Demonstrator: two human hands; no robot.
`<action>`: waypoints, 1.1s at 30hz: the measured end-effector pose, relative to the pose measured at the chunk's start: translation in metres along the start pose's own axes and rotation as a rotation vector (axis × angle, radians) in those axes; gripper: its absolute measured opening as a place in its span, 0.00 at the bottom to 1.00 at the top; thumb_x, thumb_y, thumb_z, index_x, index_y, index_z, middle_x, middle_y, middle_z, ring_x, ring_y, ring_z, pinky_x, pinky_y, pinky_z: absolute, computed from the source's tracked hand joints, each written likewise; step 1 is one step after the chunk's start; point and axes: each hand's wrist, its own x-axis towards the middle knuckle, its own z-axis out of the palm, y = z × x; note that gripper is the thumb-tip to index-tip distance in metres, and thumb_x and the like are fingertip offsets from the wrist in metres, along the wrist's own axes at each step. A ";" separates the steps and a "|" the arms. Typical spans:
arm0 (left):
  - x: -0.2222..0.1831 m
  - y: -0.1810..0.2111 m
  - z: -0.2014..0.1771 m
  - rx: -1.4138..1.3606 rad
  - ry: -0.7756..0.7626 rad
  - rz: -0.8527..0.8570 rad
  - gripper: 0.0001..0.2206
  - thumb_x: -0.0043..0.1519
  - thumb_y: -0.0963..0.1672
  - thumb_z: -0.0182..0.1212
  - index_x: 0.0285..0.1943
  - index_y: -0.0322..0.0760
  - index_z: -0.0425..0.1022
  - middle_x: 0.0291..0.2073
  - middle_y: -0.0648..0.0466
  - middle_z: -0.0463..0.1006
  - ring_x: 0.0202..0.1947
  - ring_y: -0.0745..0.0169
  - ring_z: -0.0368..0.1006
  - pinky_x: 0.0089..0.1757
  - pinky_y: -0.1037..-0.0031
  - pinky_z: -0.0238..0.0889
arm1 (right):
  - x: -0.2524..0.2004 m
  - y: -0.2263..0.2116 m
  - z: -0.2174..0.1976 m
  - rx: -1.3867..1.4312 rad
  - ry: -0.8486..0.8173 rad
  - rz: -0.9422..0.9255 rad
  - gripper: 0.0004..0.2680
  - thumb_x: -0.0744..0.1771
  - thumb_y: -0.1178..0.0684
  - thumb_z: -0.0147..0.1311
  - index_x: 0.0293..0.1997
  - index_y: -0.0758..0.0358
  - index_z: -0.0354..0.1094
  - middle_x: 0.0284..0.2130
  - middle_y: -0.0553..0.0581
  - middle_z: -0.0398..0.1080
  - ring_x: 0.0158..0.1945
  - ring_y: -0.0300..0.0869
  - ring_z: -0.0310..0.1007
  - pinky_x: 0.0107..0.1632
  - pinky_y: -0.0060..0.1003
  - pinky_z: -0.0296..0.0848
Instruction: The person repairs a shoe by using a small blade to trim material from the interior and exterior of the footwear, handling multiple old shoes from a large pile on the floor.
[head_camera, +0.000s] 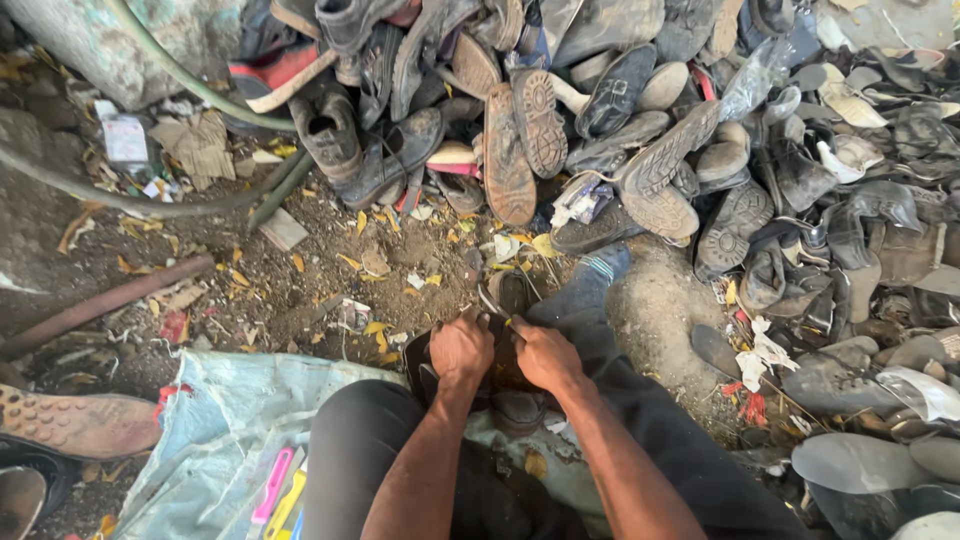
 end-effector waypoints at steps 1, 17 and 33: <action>-0.001 0.000 0.001 0.000 -0.043 -0.065 0.11 0.60 0.49 0.60 0.44 0.44 0.82 0.35 0.43 0.84 0.38 0.41 0.81 0.47 0.55 0.70 | -0.011 0.000 -0.003 0.001 -0.028 0.004 0.15 0.67 0.52 0.50 0.62 0.53 0.69 0.38 0.67 0.77 0.43 0.62 0.77 0.45 0.54 0.74; -0.015 0.008 -0.015 -0.080 0.000 -0.180 0.13 0.64 0.50 0.57 0.42 0.39 0.81 0.37 0.39 0.82 0.38 0.34 0.79 0.41 0.50 0.70 | -0.064 -0.030 -0.043 -0.120 -0.190 -0.052 0.12 0.67 0.52 0.48 0.54 0.61 0.70 0.37 0.67 0.77 0.44 0.62 0.76 0.47 0.57 0.73; -0.010 -0.010 -0.060 -0.355 0.377 -0.041 0.11 0.65 0.46 0.59 0.39 0.32 0.81 0.34 0.37 0.82 0.35 0.33 0.76 0.37 0.56 0.70 | -0.124 -0.056 -0.048 -0.281 -0.582 0.004 0.09 0.66 0.51 0.48 0.42 0.55 0.78 0.41 0.60 0.78 0.49 0.56 0.77 0.50 0.51 0.74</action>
